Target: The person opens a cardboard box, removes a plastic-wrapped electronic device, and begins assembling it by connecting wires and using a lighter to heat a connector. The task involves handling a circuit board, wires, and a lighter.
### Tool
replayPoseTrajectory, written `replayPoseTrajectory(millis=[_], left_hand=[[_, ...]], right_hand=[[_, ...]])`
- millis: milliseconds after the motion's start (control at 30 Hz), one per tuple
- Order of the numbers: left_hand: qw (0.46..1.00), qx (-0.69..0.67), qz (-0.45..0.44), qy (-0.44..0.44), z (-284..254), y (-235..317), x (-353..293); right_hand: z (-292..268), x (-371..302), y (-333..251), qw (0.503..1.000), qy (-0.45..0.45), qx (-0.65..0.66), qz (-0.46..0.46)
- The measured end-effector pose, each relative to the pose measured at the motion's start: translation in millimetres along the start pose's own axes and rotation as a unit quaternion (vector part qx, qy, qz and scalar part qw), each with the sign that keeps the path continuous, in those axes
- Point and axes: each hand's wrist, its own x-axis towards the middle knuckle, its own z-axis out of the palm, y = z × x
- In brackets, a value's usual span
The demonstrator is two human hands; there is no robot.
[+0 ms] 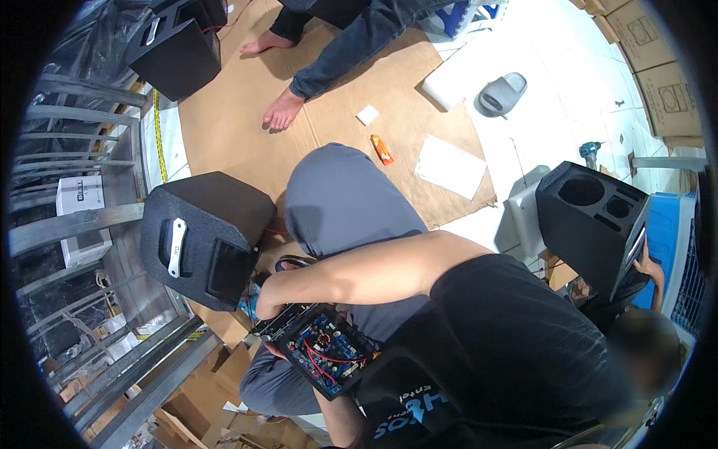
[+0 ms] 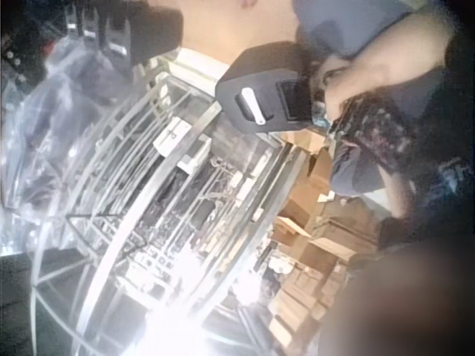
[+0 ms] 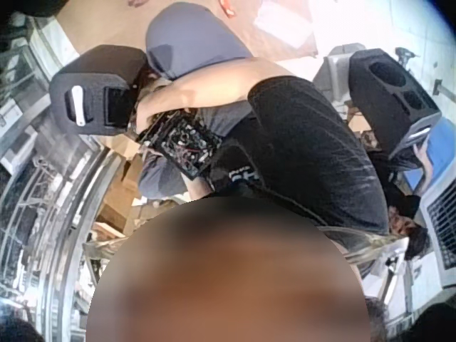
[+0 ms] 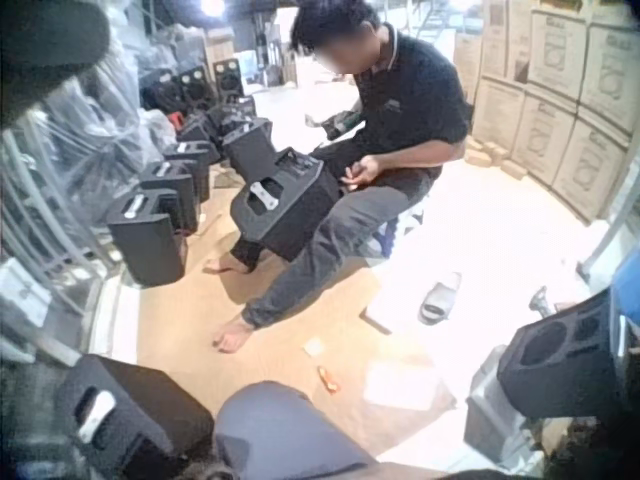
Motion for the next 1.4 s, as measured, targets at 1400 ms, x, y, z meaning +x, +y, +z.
replayPoseTrajectory(millis=[1400], left_hand=[[0.987,0.157,0.001,0.043,3,30,-6]], right_hand=[[-47,-215,159,0.618,0.705,0.282,-0.205]])
